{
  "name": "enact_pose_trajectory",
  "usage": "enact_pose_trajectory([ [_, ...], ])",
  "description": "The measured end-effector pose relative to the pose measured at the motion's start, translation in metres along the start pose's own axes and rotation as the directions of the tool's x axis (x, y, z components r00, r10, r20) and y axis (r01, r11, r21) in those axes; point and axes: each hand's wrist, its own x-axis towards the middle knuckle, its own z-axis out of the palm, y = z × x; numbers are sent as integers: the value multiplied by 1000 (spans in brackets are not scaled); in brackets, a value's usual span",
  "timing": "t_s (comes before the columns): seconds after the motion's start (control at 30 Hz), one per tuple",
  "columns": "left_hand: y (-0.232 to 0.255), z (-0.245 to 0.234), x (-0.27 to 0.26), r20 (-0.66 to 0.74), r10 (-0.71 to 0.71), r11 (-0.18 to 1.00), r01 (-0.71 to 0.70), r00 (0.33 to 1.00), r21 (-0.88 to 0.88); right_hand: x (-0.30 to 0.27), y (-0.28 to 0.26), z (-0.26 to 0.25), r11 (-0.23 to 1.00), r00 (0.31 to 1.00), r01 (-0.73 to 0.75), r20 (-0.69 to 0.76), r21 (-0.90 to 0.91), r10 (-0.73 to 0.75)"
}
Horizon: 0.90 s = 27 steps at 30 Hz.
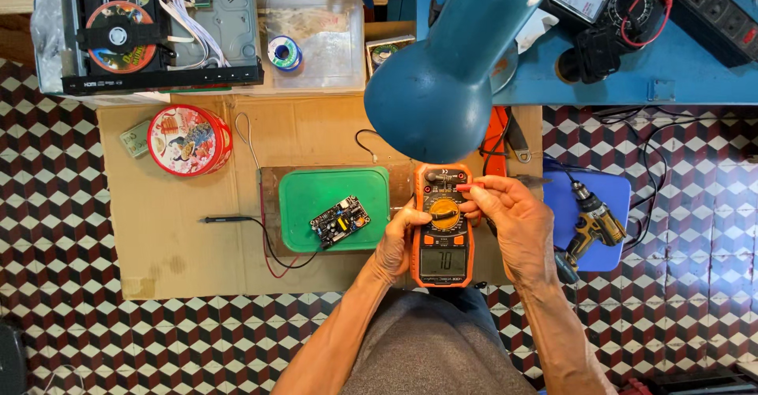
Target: The person uses a multimeter to test a small circuit board and a wire, then inspects the board with a magnifying glass. The person handles multimeter probes, a circuit board, and a magnifying glass on a cluttered workbench.
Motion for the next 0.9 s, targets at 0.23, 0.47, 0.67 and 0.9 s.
enact_pose_trajectory([
  [0.23,-16,-2,24,-133,63,995,-72,989,-63,21,-6,-5,999,999,-26,40,-44,27],
  [0.47,-25,-8,43,-107,-25,964,-5,994,-266,40,2,-13,996,999,-54,1,-76,54],
  [0.67,-21,-8,42,-180,-37,980,0,983,-201,45,6,-14,997,998,-61,16,-52,62],
  [0.9,-18,0,37,-202,15,995,-34,979,-90,37,7,-10,994,999,-50,7,-102,51],
])
